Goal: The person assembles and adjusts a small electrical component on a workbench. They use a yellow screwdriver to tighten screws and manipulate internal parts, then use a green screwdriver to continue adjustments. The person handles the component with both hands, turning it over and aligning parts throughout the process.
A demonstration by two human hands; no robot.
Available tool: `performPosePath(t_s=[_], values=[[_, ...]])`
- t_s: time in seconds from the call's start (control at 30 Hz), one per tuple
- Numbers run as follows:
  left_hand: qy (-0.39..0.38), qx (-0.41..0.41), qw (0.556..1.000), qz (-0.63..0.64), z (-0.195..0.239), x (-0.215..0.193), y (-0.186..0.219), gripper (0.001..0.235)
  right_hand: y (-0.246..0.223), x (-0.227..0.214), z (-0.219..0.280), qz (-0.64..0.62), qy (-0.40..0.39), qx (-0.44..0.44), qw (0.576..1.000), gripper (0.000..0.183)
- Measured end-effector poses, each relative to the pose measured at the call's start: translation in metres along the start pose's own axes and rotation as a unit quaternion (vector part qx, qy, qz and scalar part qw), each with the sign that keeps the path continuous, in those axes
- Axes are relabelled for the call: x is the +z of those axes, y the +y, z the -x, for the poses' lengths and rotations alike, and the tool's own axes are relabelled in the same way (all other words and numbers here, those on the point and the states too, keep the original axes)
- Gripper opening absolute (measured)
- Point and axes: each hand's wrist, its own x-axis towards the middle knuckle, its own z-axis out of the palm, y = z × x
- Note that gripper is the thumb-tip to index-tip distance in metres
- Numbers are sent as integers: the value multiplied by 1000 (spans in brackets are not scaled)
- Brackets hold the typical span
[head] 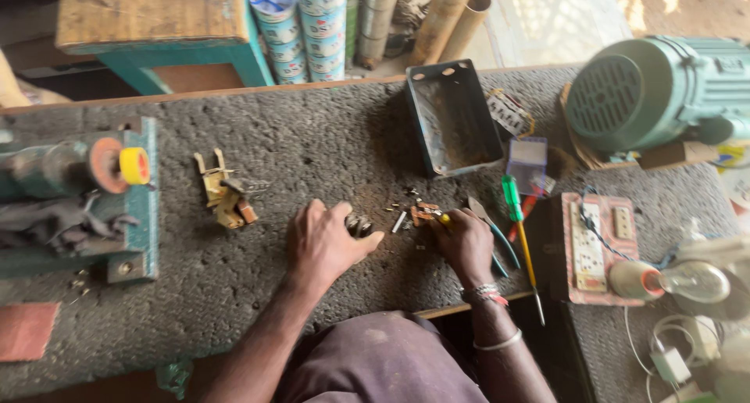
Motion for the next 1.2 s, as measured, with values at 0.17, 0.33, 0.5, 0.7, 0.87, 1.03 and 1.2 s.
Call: performPosePath(t_s=[0.17,0.33,0.5,0.7,0.87,1.03,1.2], values=[[7,36,994,103,-15,0,-22,107,5,-13,-3,-103,-36,18,994,24],[90,47,953,286,-3,-3,-61,71,-20,-29,-7,-342,-108,54,932,11],[109,-9,920,377,21,7,-63,24,-70,-37,-18,-444,-194,22,874,11],[162,58,858,484,42,25,-37,24,-141,-35,-28,-214,-112,-206,948,15],[162,-37,842,513,37,33,-34,29,-172,-35,-22,-200,-114,-253,940,29],[92,-60,696,710,42,37,-43,27,-167,-28,-19,-199,-151,-291,924,45],[95,-98,689,712,39,42,-59,17,-138,-21,-27,-223,-155,-240,932,30]])
